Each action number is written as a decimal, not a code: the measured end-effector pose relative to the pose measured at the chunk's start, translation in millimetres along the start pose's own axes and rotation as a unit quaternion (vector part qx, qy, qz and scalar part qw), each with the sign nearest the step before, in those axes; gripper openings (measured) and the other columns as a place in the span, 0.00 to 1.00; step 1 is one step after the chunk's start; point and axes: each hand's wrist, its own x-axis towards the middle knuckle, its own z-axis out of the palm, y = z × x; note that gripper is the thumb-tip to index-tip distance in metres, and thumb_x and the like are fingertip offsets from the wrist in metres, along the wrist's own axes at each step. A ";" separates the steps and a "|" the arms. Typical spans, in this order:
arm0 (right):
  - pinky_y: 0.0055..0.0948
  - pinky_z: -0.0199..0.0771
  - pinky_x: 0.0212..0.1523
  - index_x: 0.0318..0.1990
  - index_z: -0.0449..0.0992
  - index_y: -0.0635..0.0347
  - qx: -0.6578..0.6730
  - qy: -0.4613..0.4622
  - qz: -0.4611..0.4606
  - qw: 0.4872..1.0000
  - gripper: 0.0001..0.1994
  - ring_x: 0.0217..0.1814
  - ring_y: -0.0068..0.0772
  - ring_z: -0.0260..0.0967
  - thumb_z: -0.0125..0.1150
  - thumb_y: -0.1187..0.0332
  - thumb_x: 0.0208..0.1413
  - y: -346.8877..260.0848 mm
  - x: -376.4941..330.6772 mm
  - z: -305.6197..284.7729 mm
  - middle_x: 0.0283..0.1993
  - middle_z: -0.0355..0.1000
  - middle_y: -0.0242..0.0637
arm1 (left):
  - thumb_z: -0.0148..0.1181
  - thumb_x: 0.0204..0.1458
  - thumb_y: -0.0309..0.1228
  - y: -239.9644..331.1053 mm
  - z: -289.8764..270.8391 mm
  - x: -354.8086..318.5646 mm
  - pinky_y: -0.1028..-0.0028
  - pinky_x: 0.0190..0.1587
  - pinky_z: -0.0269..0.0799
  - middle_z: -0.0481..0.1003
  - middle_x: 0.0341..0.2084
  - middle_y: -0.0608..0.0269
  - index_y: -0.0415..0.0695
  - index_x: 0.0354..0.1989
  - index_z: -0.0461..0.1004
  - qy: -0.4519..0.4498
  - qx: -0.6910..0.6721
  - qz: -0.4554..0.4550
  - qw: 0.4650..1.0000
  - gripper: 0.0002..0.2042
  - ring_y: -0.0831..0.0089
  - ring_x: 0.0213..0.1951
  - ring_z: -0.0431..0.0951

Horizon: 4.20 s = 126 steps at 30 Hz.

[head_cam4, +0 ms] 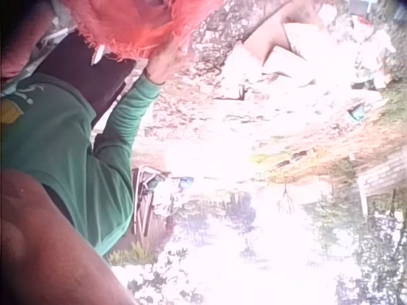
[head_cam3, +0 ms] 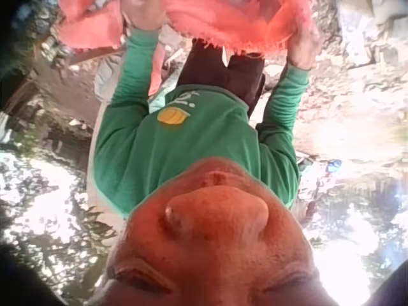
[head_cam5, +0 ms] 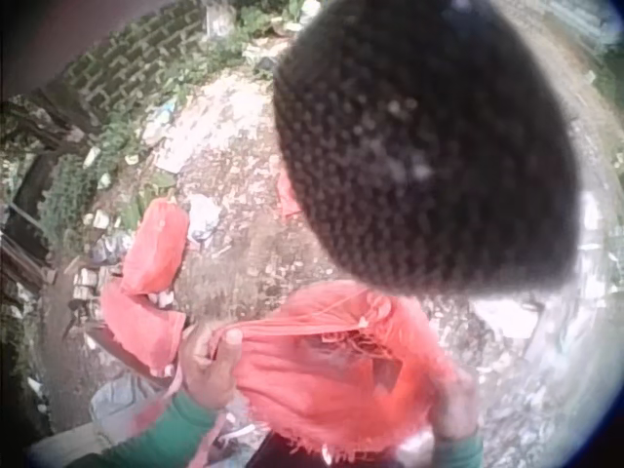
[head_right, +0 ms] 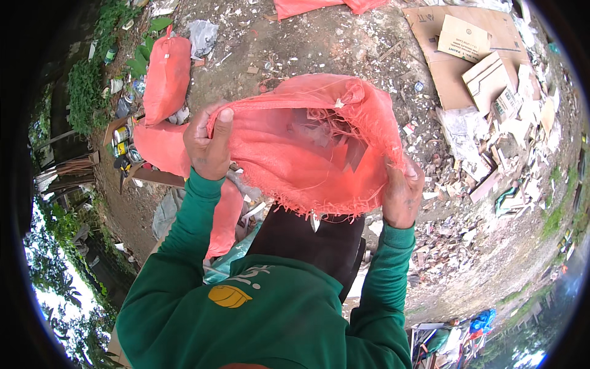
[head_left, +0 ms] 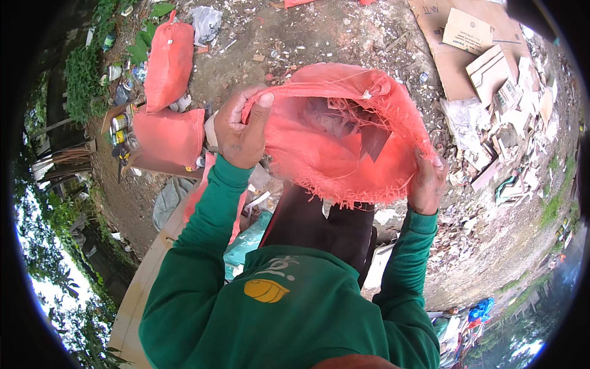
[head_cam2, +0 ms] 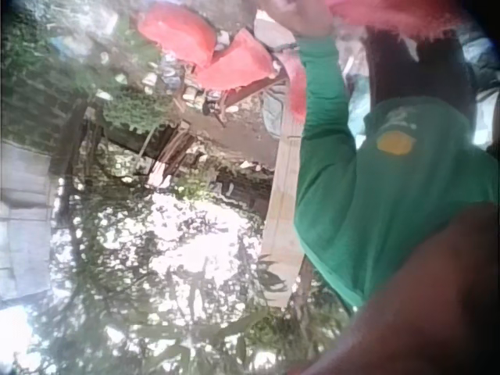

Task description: The person sorts recyclable materials from a cluttered outdoor area into red plastic bags. They pick up items such as plastic bottles, cans, and paper, placing them into the bags. The person moves between different piles of debris to collect more items.

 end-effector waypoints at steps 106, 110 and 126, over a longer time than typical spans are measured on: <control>0.48 0.74 0.43 0.41 0.72 0.50 -0.638 -0.072 -0.165 0.749 0.10 0.42 0.50 0.76 0.50 0.58 0.61 145.9 221.1 -24.9 0.41 0.76 0.41 | 0.54 0.55 0.30 -126.6 169.4 23.0 0.76 0.44 0.69 0.75 0.37 0.65 0.34 0.45 0.73 -0.243 -0.203 -0.249 0.915 0.13 0.80 0.39 0.73; 0.43 0.67 0.48 0.41 0.77 0.47 -0.620 0.010 -0.325 0.714 0.13 0.43 0.43 0.73 0.50 0.52 0.61 148.9 226.9 -26.7 0.37 0.75 0.39 | 0.53 0.50 0.26 -137.4 170.5 50.6 0.75 0.41 0.69 0.75 0.33 0.64 0.34 0.42 0.73 -0.186 -0.280 -0.280 0.899 0.12 0.78 0.35 0.73; 0.46 0.59 0.65 0.65 0.39 0.87 -0.354 0.144 0.221 0.897 0.69 0.61 0.66 0.62 0.67 0.29 0.35 264.9 75.0 -4.4 0.62 0.55 0.76 | 0.56 0.52 0.30 -156.6 159.2 20.6 0.76 0.42 0.68 0.73 0.33 0.65 0.37 0.42 0.71 -0.211 -0.253 -0.271 0.905 0.12 0.79 0.35 0.71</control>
